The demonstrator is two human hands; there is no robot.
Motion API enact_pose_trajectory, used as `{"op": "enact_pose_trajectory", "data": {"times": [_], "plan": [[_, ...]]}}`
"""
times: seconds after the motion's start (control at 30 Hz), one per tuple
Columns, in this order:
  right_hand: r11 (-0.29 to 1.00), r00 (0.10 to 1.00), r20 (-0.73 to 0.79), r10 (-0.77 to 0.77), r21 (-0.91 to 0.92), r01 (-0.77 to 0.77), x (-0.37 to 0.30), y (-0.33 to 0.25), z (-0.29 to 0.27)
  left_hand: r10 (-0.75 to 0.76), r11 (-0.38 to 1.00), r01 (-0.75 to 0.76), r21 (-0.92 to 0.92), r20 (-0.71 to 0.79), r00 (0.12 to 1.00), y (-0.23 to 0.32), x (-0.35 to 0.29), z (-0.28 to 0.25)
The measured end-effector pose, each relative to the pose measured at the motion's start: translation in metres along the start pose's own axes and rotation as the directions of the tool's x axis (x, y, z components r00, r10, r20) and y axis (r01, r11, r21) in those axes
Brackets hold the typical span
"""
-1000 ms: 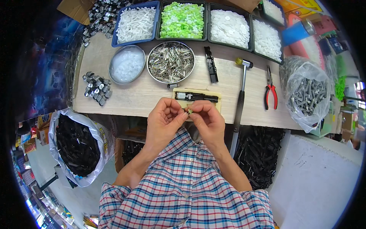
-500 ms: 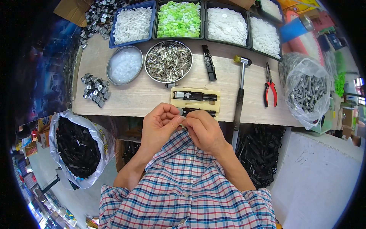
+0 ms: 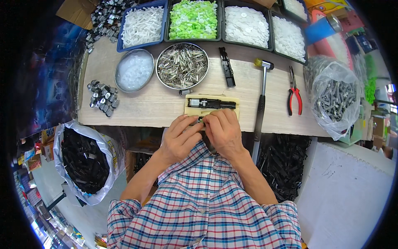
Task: Assemble small plastic and metal parts into a black casing using a yellow jig, pliers, and a hammer.
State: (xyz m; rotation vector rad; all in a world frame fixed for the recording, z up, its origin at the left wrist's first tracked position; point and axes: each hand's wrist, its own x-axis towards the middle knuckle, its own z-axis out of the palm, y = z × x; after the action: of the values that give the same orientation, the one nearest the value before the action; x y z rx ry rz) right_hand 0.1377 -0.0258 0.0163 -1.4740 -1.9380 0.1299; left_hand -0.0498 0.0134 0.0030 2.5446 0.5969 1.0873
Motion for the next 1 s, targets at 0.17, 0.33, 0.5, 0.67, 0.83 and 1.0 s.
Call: {"op": "enact_pose_trajectory", "data": {"times": [0.17, 0.33, 0.5, 0.67, 0.83, 1.0], "plan": [[0.999, 1.000, 0.017, 0.017, 0.041, -0.017, 0.003, -0.002, -0.003, 0.022, 0.992, -0.037, 0.117, 0.126, 0.992, -0.003, -0.016, 0.013], [0.994, 0.996, 0.072, 0.057, 0.088, -0.064, 0.004, -0.004, -0.010, 0.030, 0.940, -0.121, 0.318, 0.279, 0.960, -0.006, -0.031, 0.022], [0.952, 0.984, 0.077, 0.164, 0.251, -0.178, 0.027, 0.009, -0.029, 0.141, 0.983, -0.150, 0.106, 0.088, 0.986, -0.018, -0.026, 0.013], [0.984, 0.949, -0.267, 0.167, -0.008, -0.176, 0.117, 0.108, -0.036, -0.275, 0.956, 0.286, 0.061, -0.151, 0.950, -0.054, 0.072, 0.003], [0.953, 0.957, -0.286, -0.048, -0.299, -0.041, 0.180, 0.154, -0.025, -0.384, 0.884, 0.410, 0.223, -0.152, 0.911, -0.085, 0.096, 0.021], [0.927, 0.985, -0.175, -0.003, -0.370, -0.063, 0.183, 0.163, -0.020, -0.394, 0.884, 0.420, 0.204, -0.158, 0.906, -0.090, 0.088, 0.027]]}}
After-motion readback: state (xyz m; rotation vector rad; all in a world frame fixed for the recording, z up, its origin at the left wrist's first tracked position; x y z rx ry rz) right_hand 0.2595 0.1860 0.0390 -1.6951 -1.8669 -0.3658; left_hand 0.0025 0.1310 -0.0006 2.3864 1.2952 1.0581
